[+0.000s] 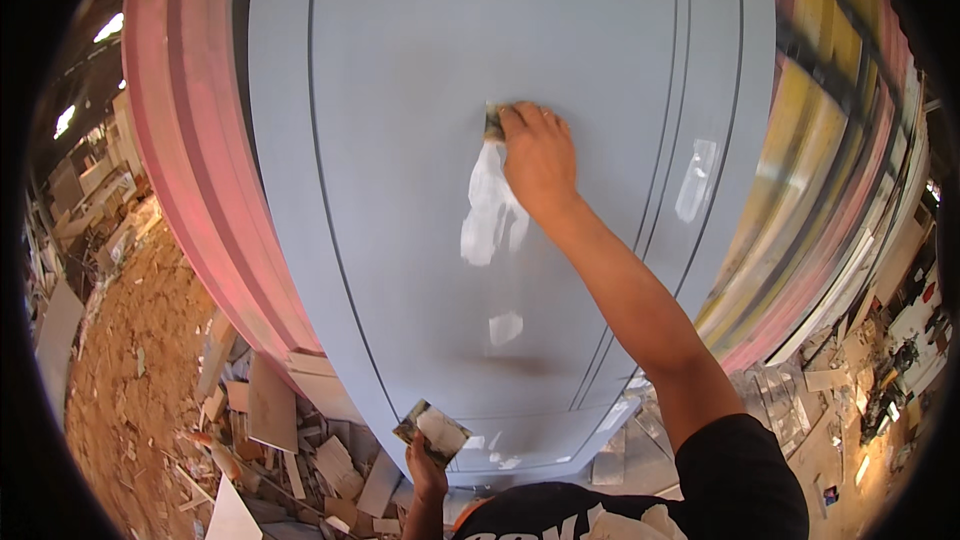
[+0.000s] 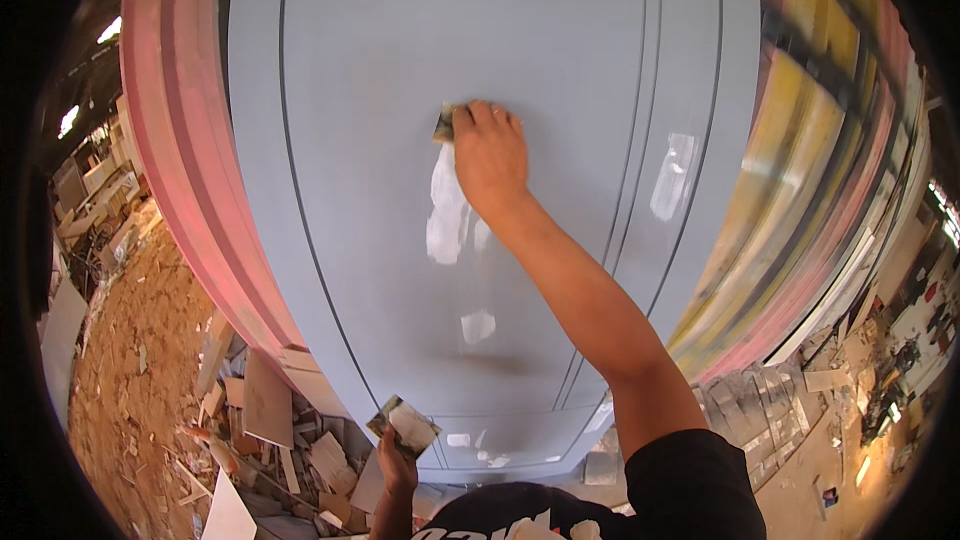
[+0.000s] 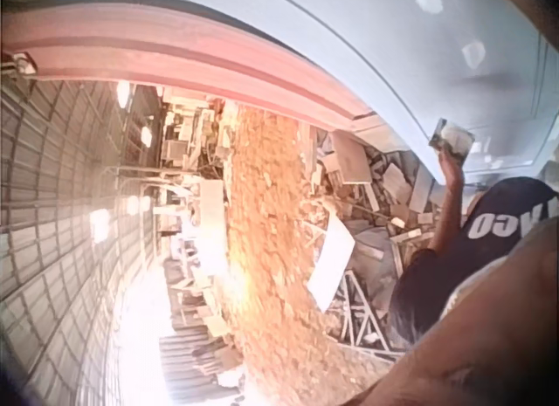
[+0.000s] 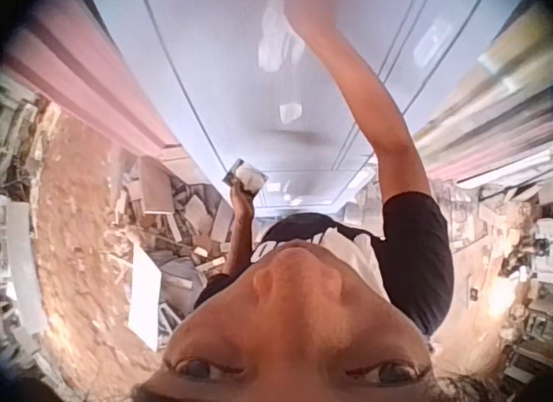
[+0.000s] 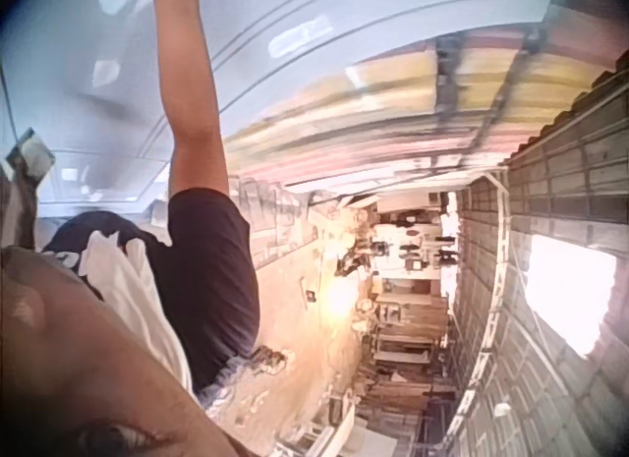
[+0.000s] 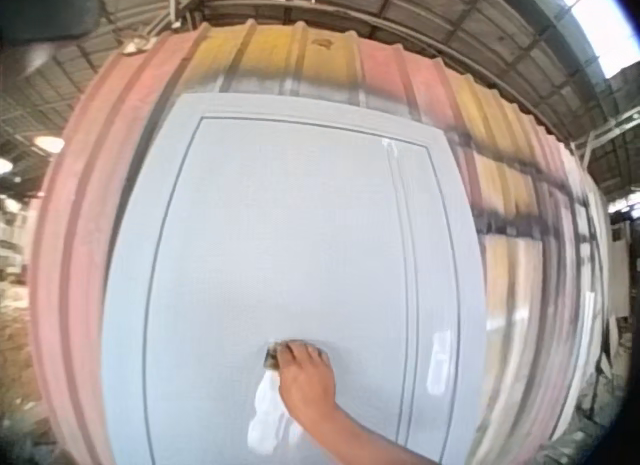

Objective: The person applies a white substance to a door using a putty knife and then uses an electric sander to sand the surface of a wooden panel.

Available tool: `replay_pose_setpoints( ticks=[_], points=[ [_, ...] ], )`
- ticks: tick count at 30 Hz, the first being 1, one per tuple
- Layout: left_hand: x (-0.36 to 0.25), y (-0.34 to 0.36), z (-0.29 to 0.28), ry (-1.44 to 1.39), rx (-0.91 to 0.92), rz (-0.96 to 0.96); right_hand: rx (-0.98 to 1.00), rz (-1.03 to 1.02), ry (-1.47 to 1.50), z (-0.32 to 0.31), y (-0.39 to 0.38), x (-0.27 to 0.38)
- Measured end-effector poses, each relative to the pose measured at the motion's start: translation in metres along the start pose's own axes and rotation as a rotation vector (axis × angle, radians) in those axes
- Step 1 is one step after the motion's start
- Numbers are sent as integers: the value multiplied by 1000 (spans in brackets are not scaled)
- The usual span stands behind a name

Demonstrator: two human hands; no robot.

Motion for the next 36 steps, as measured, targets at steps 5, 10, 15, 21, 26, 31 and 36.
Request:
replay_pose_setpoints(
  ticks=[5,10,15,21,26,31,36],
  points=[
    [6,-2,-10,2,-46,-47,152,-21,-10,51,-60,65],
    [-3,-12,0,-9,-39,-55,629,-163,28,69,-129,91],
    [2,-18,-17,-15,-119,-18,41,-92,-8,-4,-6,9],
    [8,-18,-7,62,-89,-15,-172,-244,-222,-29,95,-51],
    [14,-2,-11,6,39,-43,-134,-235,-219,2,26,-39],
    [-11,-8,-2,23,-31,-46,1,-276,-212,1,-31,-31],
    [-3,0,-5,-1,-50,-65,-80,-153,-171,-63,70,-67]
  ],
)
Point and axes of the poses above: each hand's wrist, its own y-axis towards the middle knuckle, its own z-axis out of the palm, x = y × z, the point moved 3 cm from there along y, towards the middle knuckle, and after that the axes turned 13 degrees about x, right-handed, at the moved point
